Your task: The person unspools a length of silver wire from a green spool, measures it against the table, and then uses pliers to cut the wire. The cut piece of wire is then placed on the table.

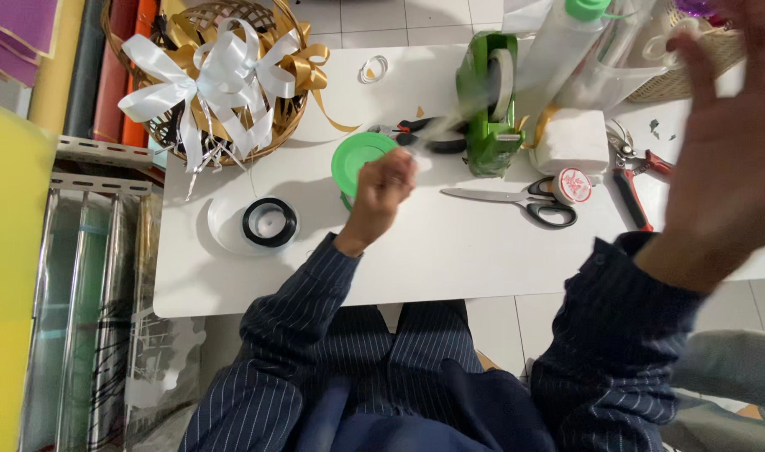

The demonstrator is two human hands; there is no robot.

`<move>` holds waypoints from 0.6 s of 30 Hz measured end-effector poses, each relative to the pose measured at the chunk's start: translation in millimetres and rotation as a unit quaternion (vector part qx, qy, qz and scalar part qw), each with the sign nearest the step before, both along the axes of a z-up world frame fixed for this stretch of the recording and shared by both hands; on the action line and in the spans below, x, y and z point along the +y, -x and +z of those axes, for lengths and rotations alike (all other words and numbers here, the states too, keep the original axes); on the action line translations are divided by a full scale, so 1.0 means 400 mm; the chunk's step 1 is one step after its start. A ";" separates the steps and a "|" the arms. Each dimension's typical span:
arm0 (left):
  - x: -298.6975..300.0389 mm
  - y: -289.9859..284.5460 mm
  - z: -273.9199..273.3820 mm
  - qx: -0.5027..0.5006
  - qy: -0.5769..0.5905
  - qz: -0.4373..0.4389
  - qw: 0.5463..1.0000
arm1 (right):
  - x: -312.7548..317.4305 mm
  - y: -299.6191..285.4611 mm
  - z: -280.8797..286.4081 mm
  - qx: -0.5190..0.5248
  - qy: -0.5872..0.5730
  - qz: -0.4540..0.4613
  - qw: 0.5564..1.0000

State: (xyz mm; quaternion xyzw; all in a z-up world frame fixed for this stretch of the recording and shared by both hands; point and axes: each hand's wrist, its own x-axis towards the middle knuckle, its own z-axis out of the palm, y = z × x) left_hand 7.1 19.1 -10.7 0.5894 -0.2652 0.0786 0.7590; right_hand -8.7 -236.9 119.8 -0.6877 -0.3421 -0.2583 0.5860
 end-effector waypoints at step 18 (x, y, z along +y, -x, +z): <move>0.147 0.049 0.038 0.048 0.026 0.146 0.988 | 0.260 -0.388 -0.535 0.150 0.623 -0.134 0.756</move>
